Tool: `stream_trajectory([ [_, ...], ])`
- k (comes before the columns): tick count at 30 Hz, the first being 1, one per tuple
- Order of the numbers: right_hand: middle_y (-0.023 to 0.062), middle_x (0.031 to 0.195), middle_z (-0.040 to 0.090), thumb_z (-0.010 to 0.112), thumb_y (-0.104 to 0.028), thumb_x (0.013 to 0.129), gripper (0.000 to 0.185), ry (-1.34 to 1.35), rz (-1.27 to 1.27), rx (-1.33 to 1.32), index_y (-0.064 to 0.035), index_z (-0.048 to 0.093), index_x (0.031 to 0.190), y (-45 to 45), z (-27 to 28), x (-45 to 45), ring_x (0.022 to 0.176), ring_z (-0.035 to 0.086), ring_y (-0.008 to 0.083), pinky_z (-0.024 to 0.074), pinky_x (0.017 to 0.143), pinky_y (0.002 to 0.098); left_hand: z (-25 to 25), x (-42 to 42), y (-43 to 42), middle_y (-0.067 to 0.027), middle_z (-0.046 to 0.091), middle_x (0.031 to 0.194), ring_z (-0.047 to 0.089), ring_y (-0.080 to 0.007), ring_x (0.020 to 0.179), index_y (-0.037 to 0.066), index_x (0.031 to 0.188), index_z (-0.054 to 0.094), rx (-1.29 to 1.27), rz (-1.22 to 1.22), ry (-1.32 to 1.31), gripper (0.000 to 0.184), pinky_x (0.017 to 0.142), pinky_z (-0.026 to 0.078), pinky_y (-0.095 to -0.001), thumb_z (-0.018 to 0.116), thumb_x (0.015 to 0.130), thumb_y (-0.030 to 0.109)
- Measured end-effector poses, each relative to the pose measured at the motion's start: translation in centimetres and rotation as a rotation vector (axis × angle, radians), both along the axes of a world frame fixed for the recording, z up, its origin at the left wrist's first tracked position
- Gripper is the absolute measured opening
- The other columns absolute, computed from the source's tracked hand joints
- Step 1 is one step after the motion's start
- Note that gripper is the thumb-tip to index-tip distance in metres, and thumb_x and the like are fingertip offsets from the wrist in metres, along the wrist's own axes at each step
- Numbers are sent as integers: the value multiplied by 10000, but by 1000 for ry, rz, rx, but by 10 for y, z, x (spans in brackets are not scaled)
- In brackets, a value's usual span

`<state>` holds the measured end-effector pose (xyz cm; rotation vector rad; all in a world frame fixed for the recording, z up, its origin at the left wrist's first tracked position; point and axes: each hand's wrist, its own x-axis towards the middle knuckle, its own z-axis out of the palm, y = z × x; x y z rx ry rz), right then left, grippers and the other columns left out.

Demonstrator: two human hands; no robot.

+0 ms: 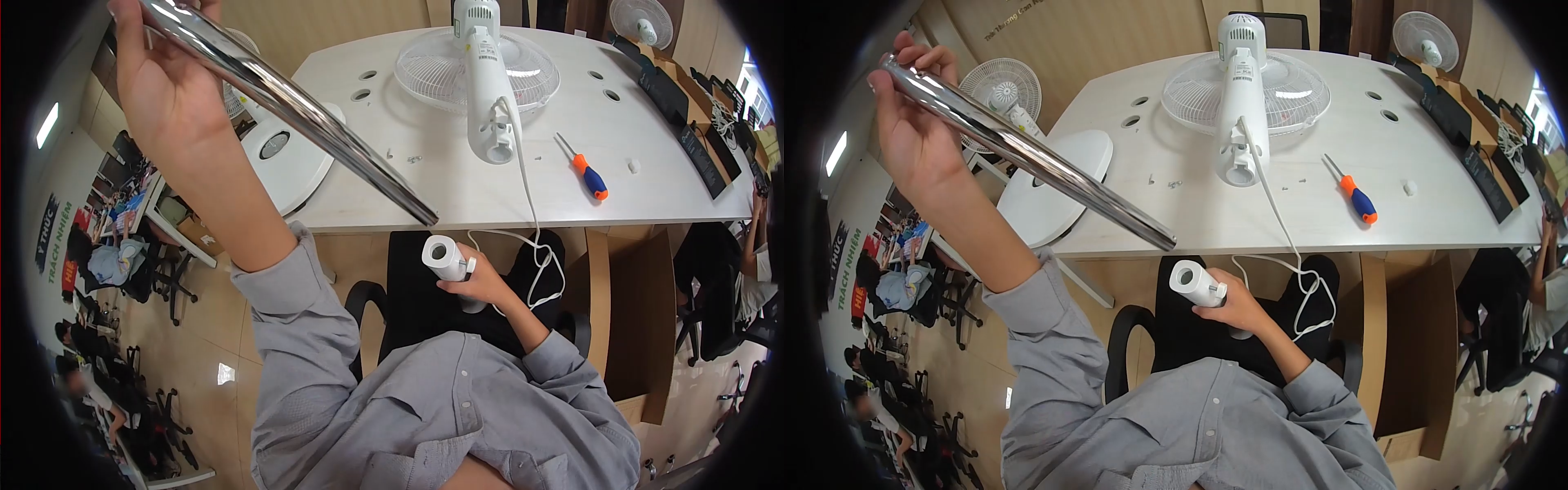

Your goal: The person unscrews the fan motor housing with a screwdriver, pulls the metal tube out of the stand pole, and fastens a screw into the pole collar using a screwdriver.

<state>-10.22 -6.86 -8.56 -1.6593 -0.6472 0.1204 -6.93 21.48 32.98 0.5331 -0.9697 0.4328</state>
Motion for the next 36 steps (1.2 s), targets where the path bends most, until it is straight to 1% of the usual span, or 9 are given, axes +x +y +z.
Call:
stream_trajectory([
  [7,101,1155,665,894,-210,741,625,0,103,-67,-31,615,1270,-10,20,-13,1081,644,237,493,957,358,-46,47,15,-230,599,1237,602,-256,953,-71,1296,474,-186,-145,226,347,810,517,-408,556,1050,161],
  [15,69,1185,653,936,-151,695,810,100,-125,237,-51,533,1391,-14,13,-21,1108,625,183,480,975,323,-136,109,12,-180,628,1185,614,-231,878,-32,1196,536,-397,-195,600,267,756,538,-376,570,1052,191],
  [18,84,1208,641,944,-152,684,896,-112,-196,304,-62,481,1446,-18,11,-23,1127,620,184,483,981,341,-164,122,8,-175,630,1164,615,-227,869,-32,1179,539,-479,-265,731,262,735,544,-369,569,1054,196],
  [23,169,1326,563,923,-538,679,1161,90,-17,706,-77,319,1556,-28,3,-23,1265,555,278,385,1119,424,-195,133,-1,-168,627,1143,616,-228,857,-29,1156,533,-549,-297,870,250,723,550,-374,592,1042,186],
  [26,155,1324,568,933,-491,692,1138,-48,-205,564,-48,326,1547,-44,13,-29,1272,553,281,387,1116,434,-209,136,-10,-167,624,1141,611,-232,854,-35,1142,523,-574,-318,920,251,726,553,-375,603,1037,178],
  [28,175,1381,563,936,-330,714,963,-426,-372,221,-27,446,1485,-52,43,-39,1301,555,314,423,1096,436,-217,138,-15,-163,620,1125,605,-234,850,-40,1143,514,-585,-308,950,255,721,554,-370,601,1038,176],
  [30,206,1405,568,922,-241,732,883,-671,-294,133,-36,481,1470,-47,88,-43,1281,575,340,443,1074,435,-225,137,-22,-160,612,1100,601,-236,846,-44,1131,508,-592,-308,985,252,714,556,-366,598,1039,173],
  [31,223,1380,599,880,-98,764,721,-661,-288,160,-29,559,1406,-38,108,-46,1205,634,346,510,1010,413,-229,135,-25,-160,607,1082,598,-238,844,-45,1118,506,-588,-313,1006,247,709,557,-365,597,1040,172],
  [36,194,1272,680,843,15,754,461,-603,-228,349,18,692,1189,-22,140,-30,1079,715,302,608,875,340,-270,154,-16,-176,569,1018,596,-259,837,-38,1107,457,-529,-296,1071,244,704,574,-373,596,1040,151],
])
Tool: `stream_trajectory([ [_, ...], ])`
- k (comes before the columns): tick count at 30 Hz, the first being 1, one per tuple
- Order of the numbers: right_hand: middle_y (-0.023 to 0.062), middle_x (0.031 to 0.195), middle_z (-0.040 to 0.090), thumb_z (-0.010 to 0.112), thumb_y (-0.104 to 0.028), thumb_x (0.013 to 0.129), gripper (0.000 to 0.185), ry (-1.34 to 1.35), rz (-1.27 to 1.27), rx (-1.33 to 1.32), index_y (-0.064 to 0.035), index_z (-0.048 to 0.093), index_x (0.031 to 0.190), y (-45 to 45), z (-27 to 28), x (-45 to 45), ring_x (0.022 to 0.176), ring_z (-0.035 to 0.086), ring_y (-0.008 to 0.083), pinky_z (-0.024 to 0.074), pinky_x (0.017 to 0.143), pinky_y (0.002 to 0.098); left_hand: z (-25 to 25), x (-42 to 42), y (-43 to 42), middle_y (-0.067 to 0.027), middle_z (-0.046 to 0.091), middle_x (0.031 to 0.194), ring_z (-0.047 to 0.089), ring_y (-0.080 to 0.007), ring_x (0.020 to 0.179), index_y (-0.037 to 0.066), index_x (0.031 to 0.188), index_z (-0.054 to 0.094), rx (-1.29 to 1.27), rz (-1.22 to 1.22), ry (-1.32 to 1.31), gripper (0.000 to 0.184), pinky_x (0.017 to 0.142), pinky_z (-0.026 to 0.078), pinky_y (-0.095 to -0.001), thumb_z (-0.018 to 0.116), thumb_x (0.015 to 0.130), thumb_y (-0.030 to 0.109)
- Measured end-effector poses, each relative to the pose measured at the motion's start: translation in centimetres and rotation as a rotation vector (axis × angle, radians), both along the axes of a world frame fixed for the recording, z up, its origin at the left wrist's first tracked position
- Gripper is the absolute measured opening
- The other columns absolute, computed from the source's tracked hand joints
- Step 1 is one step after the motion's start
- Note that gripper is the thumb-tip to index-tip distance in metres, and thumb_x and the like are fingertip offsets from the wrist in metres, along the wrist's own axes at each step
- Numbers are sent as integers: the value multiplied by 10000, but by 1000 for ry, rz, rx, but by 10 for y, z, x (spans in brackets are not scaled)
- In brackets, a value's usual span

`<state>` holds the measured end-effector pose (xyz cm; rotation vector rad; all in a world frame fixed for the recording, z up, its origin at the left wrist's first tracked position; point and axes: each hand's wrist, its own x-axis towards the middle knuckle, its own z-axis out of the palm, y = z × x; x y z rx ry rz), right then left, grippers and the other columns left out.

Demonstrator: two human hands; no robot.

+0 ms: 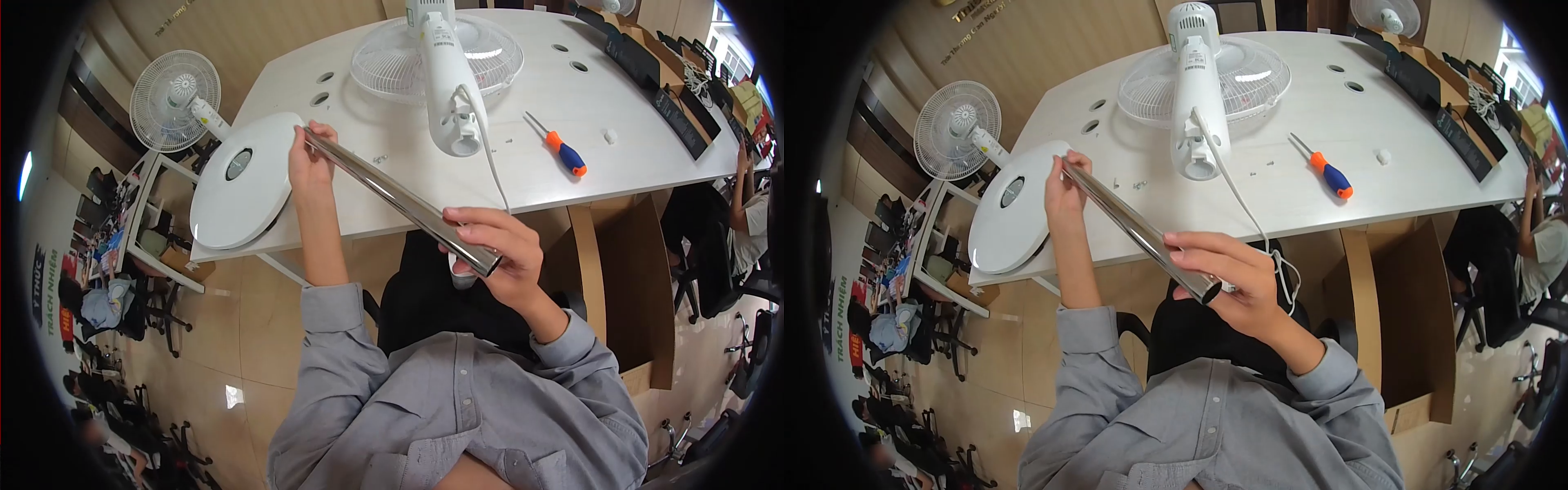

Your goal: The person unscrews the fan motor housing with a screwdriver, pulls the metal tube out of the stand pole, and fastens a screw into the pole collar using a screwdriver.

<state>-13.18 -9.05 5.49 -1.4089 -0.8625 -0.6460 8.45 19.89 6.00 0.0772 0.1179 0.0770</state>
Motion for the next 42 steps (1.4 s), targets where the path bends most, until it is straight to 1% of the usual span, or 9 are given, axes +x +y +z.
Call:
stream_trajectory([
  [3,179,1195,713,862,-18,744,460,4,-62,36,27,693,1169,10,29,3,1009,737,286,621,857,329,-14,-8,-11,-186,534,1015,599,-274,825,-34,1126,384,97,34,49,286,738,596,-398,611,1026,108],
  [6,226,1173,704,858,-17,766,451,-126,-118,-9,26,680,1178,17,52,6,959,744,262,641,779,341,-30,-11,-14,-178,524,1016,605,-269,830,-38,1076,378,101,-24,81,270,752,603,-400,609,1024,89],
  [9,160,1099,719,864,2,737,441,-119,-143,27,21,715,1153,27,60,5,947,730,215,626,740,306,-43,-13,-17,-152,513,986,606,-261,834,-31,1028,366,143,-59,55,264,750,606,-381,616,1012,51],
  [12,156,1096,717,870,9,727,451,-93,-147,46,21,721,1153,26,65,6,925,722,205,623,725,300,-47,-21,-20,-131,501,945,595,-239,811,-38,1018,374,142,-54,79,254,770,620,-376,620,1003,23],
  [21,152,1102,722,860,36,735,450,103,-99,158,47,718,1162,19,63,6,953,711,196,595,803,275,-38,-41,-40,-123,490,881,575,-211,779,-75,952,408,172,61,215,231,961,631,-458,610,1006,23],
  [26,197,1060,708,773,106,827,488,78,50,430,26,524,1239,29,54,14,1088,711,289,599,820,273,-43,-41,-35,-119,491,859,573,-213,765,-79,940,420,131,64,198,203,1000,611,-480,587,1014,8],
  [32,153,936,678,725,144,857,521,81,30,419,-34,405,1228,24,49,20,1186,672,367,599,816,257,-42,-46,-35,-122,499,866,576,-219,759,-83,965,423,152,100,192,189,1050,574,-501,586,1013,1],
  [35,162,948,686,728,144,852,523,103,37,434,-32,408,1226,24,47,20,1193,668,367,598,823,261,-47,-44,-34,-117,497,858,585,-223,765,-80,962,422,144,92,183,193,1056,569,-508,588,1012,3],
  [42,282,1174,669,745,146,833,497,14,46,404,-24,420,1169,29,46,19,1059,719,311,595,863,306,-47,-40,-38,-153,494,943,605,-254,832,-75,1001,421,173,61,224,240,1059,559,-533,605,1021,79],
])
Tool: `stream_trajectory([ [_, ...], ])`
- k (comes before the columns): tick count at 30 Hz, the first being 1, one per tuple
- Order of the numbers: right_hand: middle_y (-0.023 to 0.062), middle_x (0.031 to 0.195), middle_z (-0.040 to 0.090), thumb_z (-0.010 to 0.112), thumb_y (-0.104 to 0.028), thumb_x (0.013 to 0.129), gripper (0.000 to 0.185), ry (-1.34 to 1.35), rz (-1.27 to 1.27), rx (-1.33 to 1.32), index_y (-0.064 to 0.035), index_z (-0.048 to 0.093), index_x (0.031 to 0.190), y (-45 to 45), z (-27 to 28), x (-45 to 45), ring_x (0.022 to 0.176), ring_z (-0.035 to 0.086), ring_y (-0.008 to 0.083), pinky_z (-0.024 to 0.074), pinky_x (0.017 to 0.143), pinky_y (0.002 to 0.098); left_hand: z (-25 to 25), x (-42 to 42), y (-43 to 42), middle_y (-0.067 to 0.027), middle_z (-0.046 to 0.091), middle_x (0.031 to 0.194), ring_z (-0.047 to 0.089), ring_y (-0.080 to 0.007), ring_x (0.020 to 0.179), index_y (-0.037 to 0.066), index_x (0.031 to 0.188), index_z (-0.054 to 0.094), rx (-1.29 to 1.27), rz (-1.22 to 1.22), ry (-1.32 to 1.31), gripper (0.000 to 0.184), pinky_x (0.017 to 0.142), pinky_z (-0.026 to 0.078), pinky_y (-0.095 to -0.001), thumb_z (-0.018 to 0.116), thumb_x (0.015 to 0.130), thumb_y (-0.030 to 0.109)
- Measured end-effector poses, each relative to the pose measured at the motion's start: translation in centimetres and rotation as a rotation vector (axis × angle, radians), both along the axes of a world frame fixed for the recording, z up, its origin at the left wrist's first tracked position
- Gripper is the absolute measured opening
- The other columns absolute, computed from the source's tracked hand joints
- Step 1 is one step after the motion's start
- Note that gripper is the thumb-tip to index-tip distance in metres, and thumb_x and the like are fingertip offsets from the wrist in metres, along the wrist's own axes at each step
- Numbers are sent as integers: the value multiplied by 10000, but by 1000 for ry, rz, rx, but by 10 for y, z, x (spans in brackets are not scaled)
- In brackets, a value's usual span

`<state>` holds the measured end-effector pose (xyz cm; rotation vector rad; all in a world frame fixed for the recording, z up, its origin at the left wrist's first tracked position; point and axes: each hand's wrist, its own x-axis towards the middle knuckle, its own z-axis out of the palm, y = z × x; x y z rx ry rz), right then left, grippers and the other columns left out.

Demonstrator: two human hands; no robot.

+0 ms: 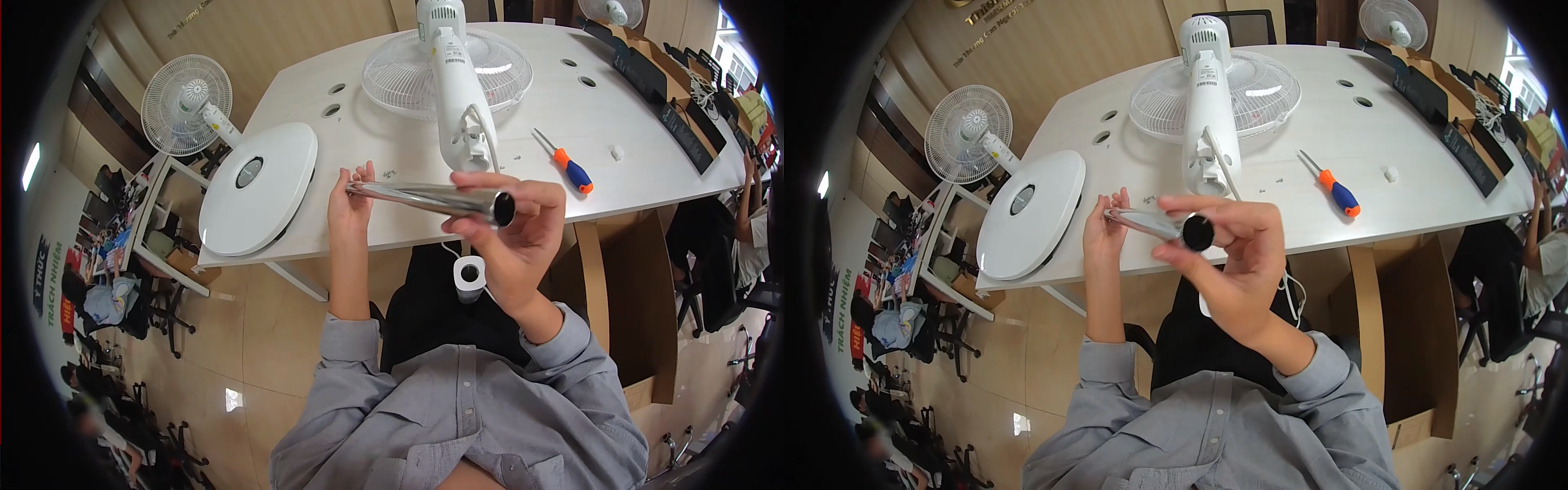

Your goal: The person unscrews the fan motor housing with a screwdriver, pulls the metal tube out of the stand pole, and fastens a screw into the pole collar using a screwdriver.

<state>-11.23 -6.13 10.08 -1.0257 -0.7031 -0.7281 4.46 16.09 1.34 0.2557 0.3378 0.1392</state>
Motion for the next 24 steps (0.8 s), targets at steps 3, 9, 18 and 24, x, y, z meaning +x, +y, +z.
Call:
stream_trajectory([
  [3,257,1176,674,764,125,804,505,-82,14,-134,9,477,1203,8,4,-10,928,716,219,591,757,292,5,-7,-9,-179,500,990,608,-275,886,-81,1077,427,55,-57,-15,211,1048,561,-536,566,1025,70],
  [9,149,1050,690,871,15,714,422,-226,-116,-279,0,702,1100,18,28,-22,821,672,185,542,648,267,10,-18,-16,-219,535,1047,630,-312,946,-95,1180,427,12,-185,-150,241,1047,560,-530,488,950,-66],
  [18,155,1020,678,919,-76,689,437,-255,-127,-215,-7,720,1072,9,42,-33,803,671,171,521,635,254,19,-45,-32,-243,533,1193,623,-379,1153,-121,1305,402,95,-219,-209,345,1089,539,-534,453,973,-43],
  [24,232,1179,627,862,-143,819,636,-389,-127,-555,34,519,1325,-28,70,-21,821,670,158,517,680,221,-1,-41,-36,-181,620,1132,674,-299,1057,-109,1286,505,269,-298,-262,335,1052,576,-443,560,1034,105],
])
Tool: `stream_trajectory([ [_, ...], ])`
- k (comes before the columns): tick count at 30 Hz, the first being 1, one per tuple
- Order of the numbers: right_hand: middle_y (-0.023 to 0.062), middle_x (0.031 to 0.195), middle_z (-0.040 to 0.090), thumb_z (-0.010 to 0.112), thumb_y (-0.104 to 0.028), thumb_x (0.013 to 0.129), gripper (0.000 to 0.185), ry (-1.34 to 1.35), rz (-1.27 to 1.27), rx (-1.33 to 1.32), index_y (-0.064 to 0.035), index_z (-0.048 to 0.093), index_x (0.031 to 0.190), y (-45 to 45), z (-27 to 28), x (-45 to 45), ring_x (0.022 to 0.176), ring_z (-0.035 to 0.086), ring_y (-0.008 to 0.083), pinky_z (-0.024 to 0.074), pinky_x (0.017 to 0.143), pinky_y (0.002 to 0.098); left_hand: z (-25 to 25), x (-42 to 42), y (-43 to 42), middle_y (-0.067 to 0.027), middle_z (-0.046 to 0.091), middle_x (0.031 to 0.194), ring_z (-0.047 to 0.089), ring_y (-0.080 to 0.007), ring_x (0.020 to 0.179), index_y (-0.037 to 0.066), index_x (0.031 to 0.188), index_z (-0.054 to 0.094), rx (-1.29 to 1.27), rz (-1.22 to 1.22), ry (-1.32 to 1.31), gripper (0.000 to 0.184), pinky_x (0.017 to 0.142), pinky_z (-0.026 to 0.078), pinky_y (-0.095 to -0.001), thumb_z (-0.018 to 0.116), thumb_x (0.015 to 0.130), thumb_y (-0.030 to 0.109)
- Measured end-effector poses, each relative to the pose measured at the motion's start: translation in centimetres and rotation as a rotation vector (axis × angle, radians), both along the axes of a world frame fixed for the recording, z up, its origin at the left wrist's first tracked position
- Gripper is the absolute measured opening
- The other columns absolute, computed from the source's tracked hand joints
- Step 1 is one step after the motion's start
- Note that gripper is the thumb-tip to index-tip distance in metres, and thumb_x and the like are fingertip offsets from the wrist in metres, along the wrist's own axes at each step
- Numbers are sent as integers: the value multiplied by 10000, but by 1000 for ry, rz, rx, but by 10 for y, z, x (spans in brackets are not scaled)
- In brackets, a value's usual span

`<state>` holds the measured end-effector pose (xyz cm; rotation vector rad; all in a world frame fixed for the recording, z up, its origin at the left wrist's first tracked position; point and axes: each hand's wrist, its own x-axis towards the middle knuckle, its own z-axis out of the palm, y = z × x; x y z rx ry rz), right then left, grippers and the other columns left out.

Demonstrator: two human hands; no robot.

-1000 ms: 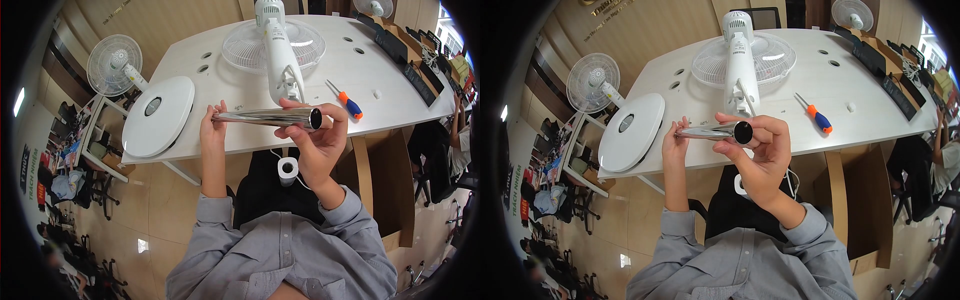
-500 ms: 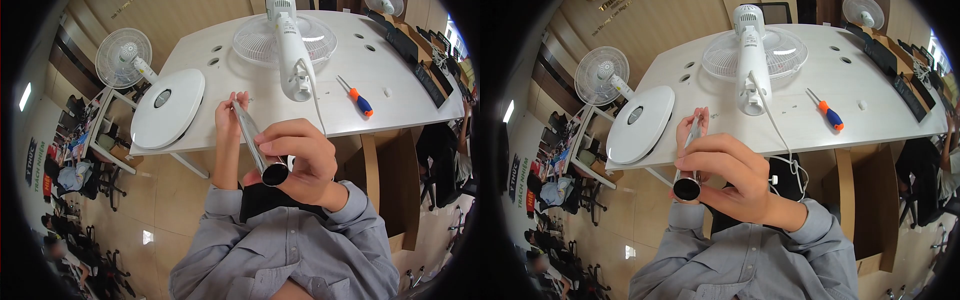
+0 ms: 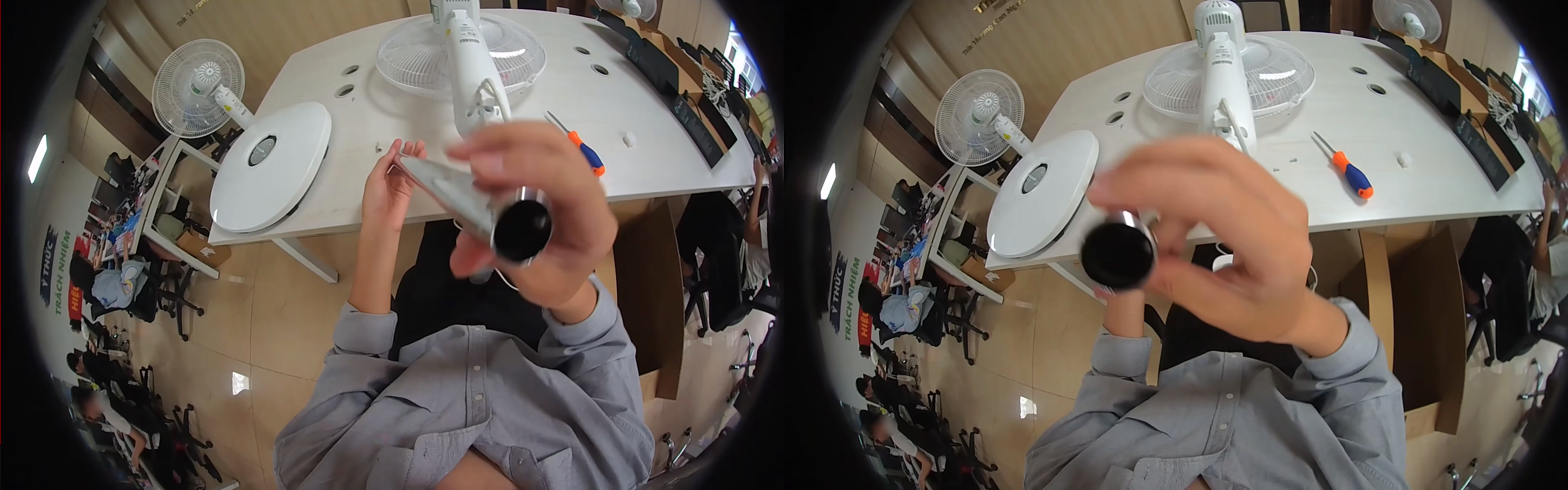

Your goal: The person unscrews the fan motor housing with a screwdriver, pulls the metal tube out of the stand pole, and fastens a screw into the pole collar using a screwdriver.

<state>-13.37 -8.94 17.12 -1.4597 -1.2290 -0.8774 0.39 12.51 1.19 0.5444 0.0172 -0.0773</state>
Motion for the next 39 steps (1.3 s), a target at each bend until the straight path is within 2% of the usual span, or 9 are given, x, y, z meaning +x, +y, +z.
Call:
stream_trajectory([
  [4,248,1127,668,744,-133,929,558,20,65,194,73,459,1362,7,37,4,691,651,119,482,545,197,13,-36,-12,-139,670,1132,694,-245,1012,-78,1287,576,306,-8,-184,402,1024,581,-401,557,1069,259],
  [7,206,1051,684,730,-166,947,457,12,1,341,59,520,1285,1,58,1,618,594,85,428,495,184,17,-59,-3,-185,687,1163,673,-290,1155,-69,1324,570,557,-159,-338,468,1044,549,-433,479,1099,331],
  [10,164,976,701,716,-199,965,370,-2,-49,449,46,582,1208,-1,75,-7,545,536,50,374,446,171,12,-78,-3,-217,649,1287,634,-302,1223,-96,1330,560,796,-262,-503,504,1087,504,-471,422,1114,338],
  [14,107,875,723,697,-243,989,296,-4,-109,504,27,664,1105,-5,95,-15,447,459,4,302,380,155,8,-97,-11,-153,645,1342,592,-248,1275,-67,1382,562,998,-312,-698,439,1120,432,-392,505,1093,259],
  [18,65,797,738,684,-272,1007,290,17,-91,428,15,726,1023,-9,106,-14,378,402,-30,246,330,144,14,-107,-21,-81,618,1256,563,-202,1230,-44,1337,617,1021,-348,-835,368,1083,419,-337,605,1041,174],
  [22,58,782,733,685,-256,1006,282,9,-54,274,23,724,1011,-16,103,-6,388,411,-28,253,336,153,18,-117,-31,-70,608,1167,610,-187,1023,-57,1237,660,1086,-238,-879,322,912,490,-315,685,975,127],
  [32,32,680,686,663,-257,1016,311,47,-91,243,45,721,966,-2,97,-7,365,410,-8,262,342,167,15,-117,-21,-72,597,1158,608,-165,1077,-49,1166,681,1050,-322,-756,228,953,516,-315,687,970,66],
  [36,58,719,713,663,-242,1013,297,-60,-20,61,49,714,989,-9,101,-4,372,416,-5,265,345,163,9,-113,-23,-73,607,1168,619,-167,1066,-52,1181,677,1026,-329,-772,241,958,520,-306,689,967,59],
  [39,86,765,737,669,-238,1008,291,-38,-27,196,52,697,1027,-3,92,1,371,410,-4,271,351,157,9,-117,-26,-76,623,1157,623,-168,1066,-50,1203,672,975,-268,-750,252,960,522,-301,680,972,52],
])
